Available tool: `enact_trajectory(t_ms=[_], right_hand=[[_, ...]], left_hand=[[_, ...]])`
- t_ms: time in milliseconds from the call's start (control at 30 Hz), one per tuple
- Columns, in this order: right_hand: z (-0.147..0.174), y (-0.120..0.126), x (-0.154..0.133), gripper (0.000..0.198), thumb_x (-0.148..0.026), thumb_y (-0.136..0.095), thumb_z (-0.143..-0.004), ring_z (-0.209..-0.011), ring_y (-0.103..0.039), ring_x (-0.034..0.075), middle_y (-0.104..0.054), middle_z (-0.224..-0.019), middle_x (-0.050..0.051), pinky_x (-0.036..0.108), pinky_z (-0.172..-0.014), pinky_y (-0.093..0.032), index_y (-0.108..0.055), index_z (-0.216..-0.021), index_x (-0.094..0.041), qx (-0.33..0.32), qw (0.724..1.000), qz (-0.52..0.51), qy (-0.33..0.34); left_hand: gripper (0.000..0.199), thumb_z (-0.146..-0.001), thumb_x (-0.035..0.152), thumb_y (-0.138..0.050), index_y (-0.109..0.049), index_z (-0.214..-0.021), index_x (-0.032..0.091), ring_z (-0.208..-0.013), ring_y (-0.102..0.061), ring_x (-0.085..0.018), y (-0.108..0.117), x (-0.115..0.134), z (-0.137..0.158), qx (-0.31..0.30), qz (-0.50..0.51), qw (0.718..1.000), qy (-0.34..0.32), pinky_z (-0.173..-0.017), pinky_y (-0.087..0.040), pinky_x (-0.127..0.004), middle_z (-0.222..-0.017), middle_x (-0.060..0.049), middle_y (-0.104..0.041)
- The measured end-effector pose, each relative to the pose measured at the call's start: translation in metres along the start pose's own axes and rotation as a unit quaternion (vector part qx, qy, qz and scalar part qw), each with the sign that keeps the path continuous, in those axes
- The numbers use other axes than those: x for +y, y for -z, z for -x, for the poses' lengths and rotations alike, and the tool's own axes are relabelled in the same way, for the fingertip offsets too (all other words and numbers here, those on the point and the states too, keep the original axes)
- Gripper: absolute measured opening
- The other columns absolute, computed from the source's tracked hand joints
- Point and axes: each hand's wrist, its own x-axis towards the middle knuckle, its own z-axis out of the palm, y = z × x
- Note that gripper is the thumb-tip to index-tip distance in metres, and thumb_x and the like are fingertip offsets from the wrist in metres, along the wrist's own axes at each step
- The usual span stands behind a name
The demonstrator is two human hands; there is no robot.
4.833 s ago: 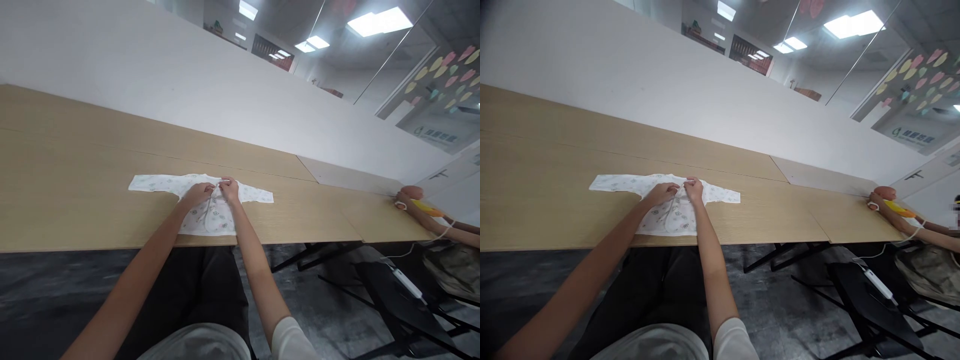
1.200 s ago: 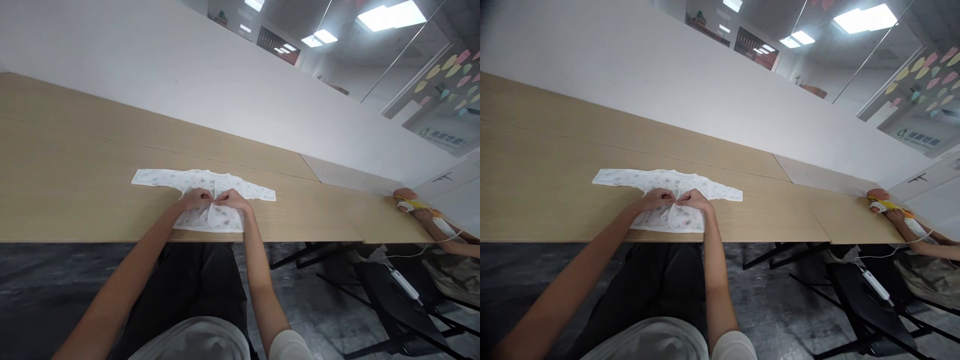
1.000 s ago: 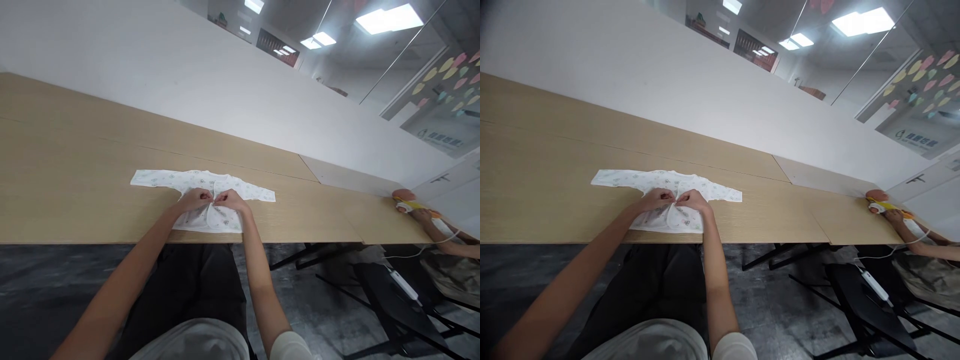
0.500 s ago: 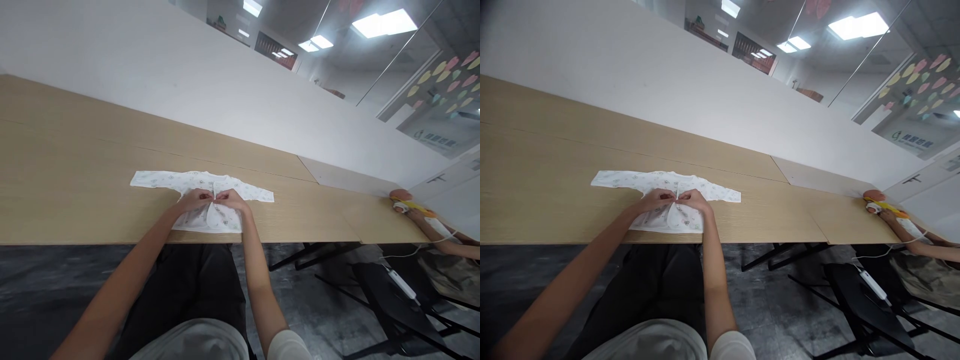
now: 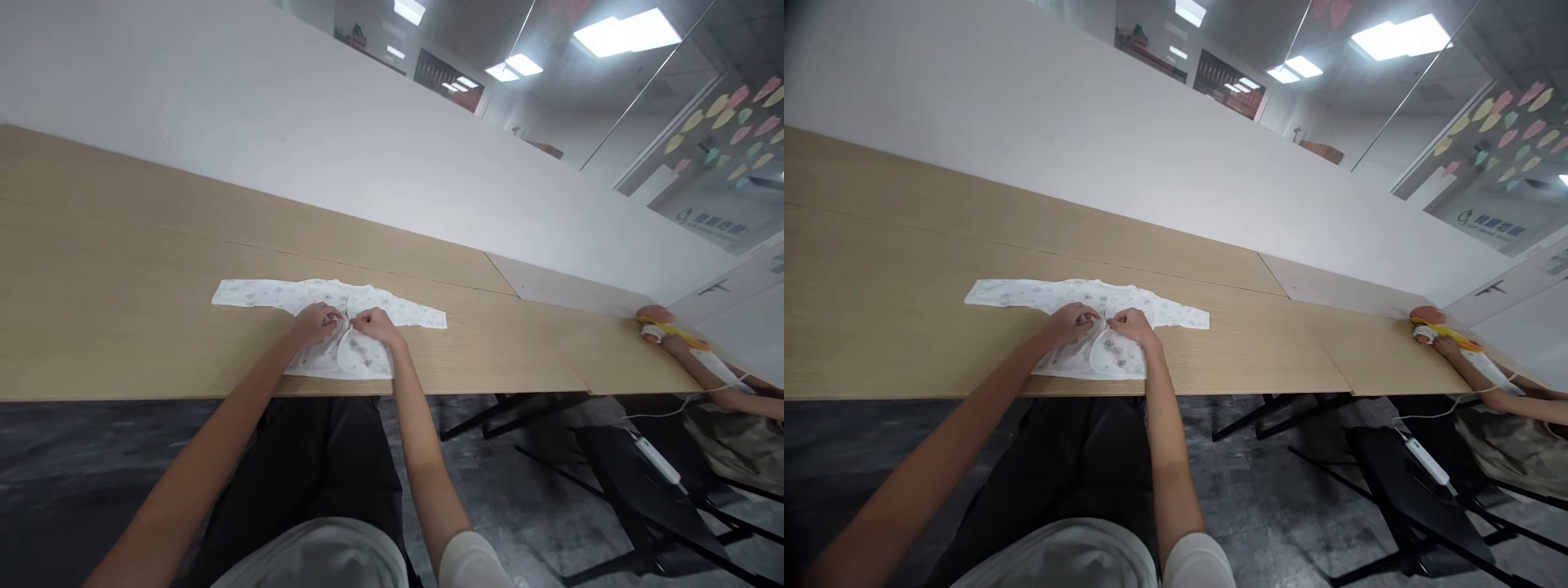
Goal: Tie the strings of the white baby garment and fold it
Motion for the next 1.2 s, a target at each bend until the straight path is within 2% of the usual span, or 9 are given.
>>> enact_trajectory(t_ms=[100,200,333,433,533,667,833,967,1200], right_hand=[[-0.009,0.004,-0.002,0.037,-0.041,-0.055,-0.088,-0.058,-0.041,0.011,-0.04,-0.054,-0.005,0.024,-0.058,-0.029,-0.053,-0.058,-0.019,0.034,0.999,0.009,-0.033],[-0.03,0.007,-0.008,0.033,-0.035,-0.054,-0.092,-0.066,-0.053,0.013,-0.052,-0.059,-0.003,0.023,-0.063,-0.036,-0.06,-0.064,-0.018,0.097,0.99,0.049,-0.091],[-0.059,-0.004,-0.018,0.022,-0.037,-0.06,-0.093,-0.088,-0.064,0.02,-0.071,-0.086,0.004,0.026,-0.075,-0.046,-0.07,-0.084,-0.02,0.142,0.975,0.099,-0.14],[-0.068,-0.017,-0.02,0.025,-0.039,-0.056,-0.097,-0.098,-0.066,0.024,-0.074,-0.104,0.009,0.031,-0.083,-0.051,-0.071,-0.102,-0.02,0.168,0.967,0.113,-0.153],[-0.065,-0.024,-0.018,0.026,-0.032,-0.053,-0.098,-0.104,-0.066,0.024,-0.074,-0.11,0.007,0.033,-0.089,-0.052,-0.071,-0.114,-0.023,0.18,0.969,0.112,-0.13],[-0.061,-0.021,-0.014,0.025,-0.021,-0.057,-0.091,-0.102,-0.068,0.023,-0.075,-0.103,0.004,0.031,-0.088,-0.053,-0.076,-0.106,-0.025,0.149,0.978,0.093,-0.108],[-0.063,-0.018,-0.006,0.031,-0.01,-0.06,-0.082,-0.096,-0.069,0.02,-0.076,-0.098,0.003,0.028,-0.087,-0.054,-0.078,-0.104,-0.022,0.18,0.976,0.049,-0.115],[-0.066,-0.019,0.0,0.028,-0.009,-0.059,-0.081,-0.09,-0.071,0.017,-0.077,-0.091,0.002,0.025,-0.086,-0.054,-0.079,-0.098,-0.019,0.2,0.973,-0.007,-0.113],[-0.071,-0.02,0.006,0.02,-0.01,-0.06,-0.08,-0.087,-0.071,0.016,-0.076,-0.084,0.002,0.026,-0.089,-0.054,-0.076,-0.085,-0.019,0.222,0.97,-0.043,-0.092]], left_hand=[[0.035,-0.075,0.032,-0.05,-0.078,-0.094,0.02,-0.088,-0.067,-0.025,0.005,0.0,-0.01,-0.041,-0.02,0.999,0.019,-0.08,-0.052,-0.033,-0.095,-0.009,-0.074],[0.031,-0.075,0.028,-0.052,-0.078,-0.09,0.022,-0.087,-0.069,-0.025,0.008,0.003,-0.034,-0.092,-0.025,0.993,0.066,-0.079,-0.052,-0.031,-0.094,-0.007,-0.076],[0.033,-0.073,0.023,-0.051,-0.08,-0.089,0.02,-0.096,-0.07,-0.028,-0.002,0.008,-0.066,-0.032,-0.05,0.993,0.099,-0.085,-0.053,-0.033,-0.101,-0.01,-0.078],[0.037,-0.074,0.02,-0.046,-0.08,-0.089,0.017,-0.094,-0.071,-0.028,-0.016,0.003,-0.075,0.01,-0.037,0.995,0.087,-0.086,-0.053,-0.033,-0.1,-0.012,-0.078],[0.042,-0.073,0.019,-0.045,-0.081,-0.094,0.016,-0.095,-0.07,-0.027,-0.025,-0.006,-0.074,0.038,-0.015,0.998,0.051,-0.088,-0.052,-0.033,-0.102,-0.011,-0.078],[0.04,-0.08,0.023,-0.046,-0.08,-0.101,0.016,-0.095,-0.068,-0.026,-0.031,-0.009,-0.072,0.048,-0.046,0.996,0.054,-0.088,-0.052,-0.034,-0.105,-0.012,-0.077],[0.041,-0.087,0.028,-0.051,-0.077,-0.116,0.018,-0.106,-0.066,-0.031,-0.035,0.003,-0.068,0.07,-0.107,0.989,0.073,-0.091,-0.05,-0.038,-0.114,-0.016,-0.073],[0.038,-0.091,0.033,-0.049,-0.079,-0.109,0.018,-0.107,-0.065,-0.034,-0.037,0.007,-0.065,0.068,-0.119,0.987,0.08,-0.09,-0.05,-0.041,-0.112,-0.017,-0.073],[0.035,-0.083,0.021,-0.048,-0.078,-0.101,0.019,-0.105,-0.067,-0.027,-0.039,0.0,-0.07,0.094,-0.044,0.992,0.067,-0.092,-0.051,-0.036,-0.11,-0.012,-0.076]])
